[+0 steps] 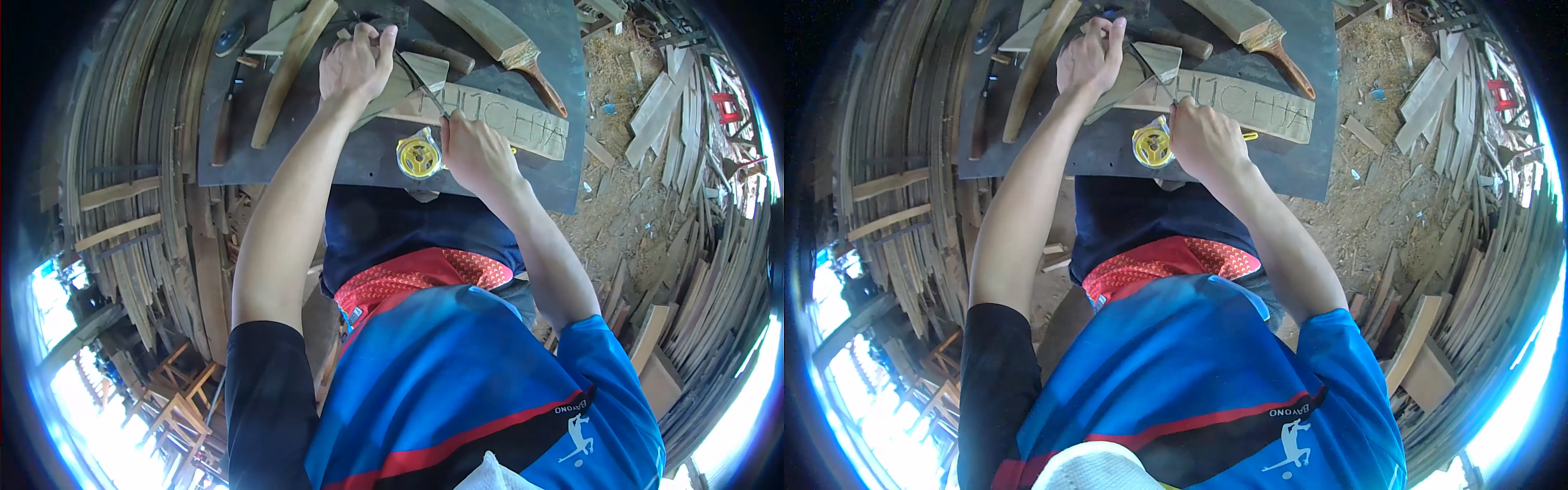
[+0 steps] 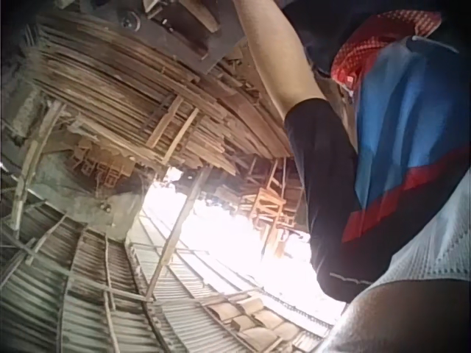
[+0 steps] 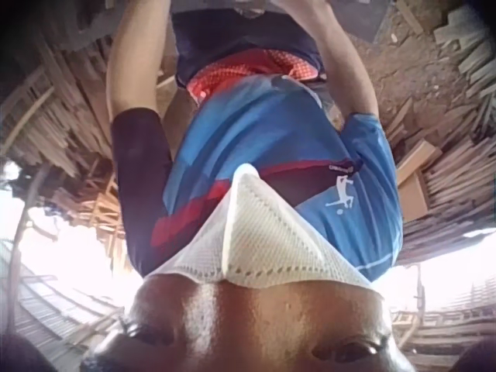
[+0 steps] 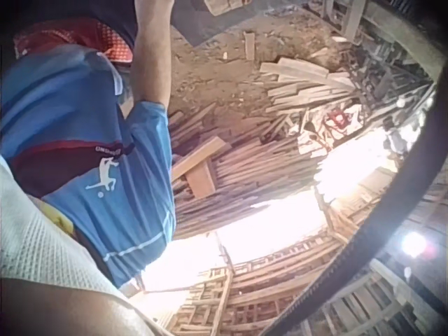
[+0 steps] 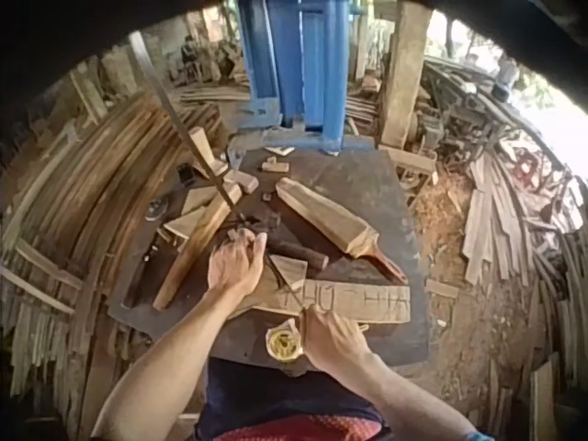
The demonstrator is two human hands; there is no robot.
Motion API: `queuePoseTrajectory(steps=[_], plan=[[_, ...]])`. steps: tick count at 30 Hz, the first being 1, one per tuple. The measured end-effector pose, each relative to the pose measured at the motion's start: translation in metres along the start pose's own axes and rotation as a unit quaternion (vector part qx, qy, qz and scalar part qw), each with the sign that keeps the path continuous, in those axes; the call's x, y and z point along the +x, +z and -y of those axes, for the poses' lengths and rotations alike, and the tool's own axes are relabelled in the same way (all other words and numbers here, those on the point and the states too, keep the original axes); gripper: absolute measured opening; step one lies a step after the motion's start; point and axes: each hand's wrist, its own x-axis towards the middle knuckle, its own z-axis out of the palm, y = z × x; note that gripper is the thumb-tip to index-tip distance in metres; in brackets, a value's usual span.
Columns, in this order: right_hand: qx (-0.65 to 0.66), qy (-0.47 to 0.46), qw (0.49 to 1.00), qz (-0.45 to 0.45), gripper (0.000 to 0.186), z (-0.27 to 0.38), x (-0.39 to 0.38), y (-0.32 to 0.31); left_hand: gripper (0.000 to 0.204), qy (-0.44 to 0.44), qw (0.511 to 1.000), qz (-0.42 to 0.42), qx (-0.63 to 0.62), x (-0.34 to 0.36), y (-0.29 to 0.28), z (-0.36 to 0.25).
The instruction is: The person uses a hand saw to cut small pieces of wood on a workbench. They position the wood, saw through it, and move the cut piece aside. The person repeats this process with another piece of wood, sawing it and placing the cut section on the table.
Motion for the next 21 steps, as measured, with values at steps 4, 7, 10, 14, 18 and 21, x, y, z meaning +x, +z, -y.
queuePoseTrajectory(steps=[4,7,10,14,18,21], plan=[[0.015,0.005,1.000,-0.020,0.034,-0.001,-0.003,0.003,0.097,0.058,0.998,0.003,0.014,-0.001,-0.011,0.000],[0.010,0.016,1.000,0.001,0.032,0.000,-0.005,0.002,0.143,0.138,0.984,0.089,0.063,-0.006,-0.019,0.010],[0.018,0.011,1.000,0.000,0.031,-0.002,-0.005,0.002,0.136,0.172,0.969,0.144,0.107,-0.021,-0.026,0.016],[0.009,0.004,1.000,-0.004,0.030,-0.002,-0.006,0.001,0.127,0.202,0.970,0.099,0.094,-0.026,-0.013,0.022],[0.001,0.011,1.000,0.013,0.028,-0.004,-0.004,-0.005,0.123,0.227,0.965,0.057,0.119,-0.032,-0.008,0.022],[0.009,0.016,1.000,0.018,0.025,-0.003,0.005,-0.004,0.121,0.219,0.966,0.046,0.127,-0.034,-0.007,0.022]])
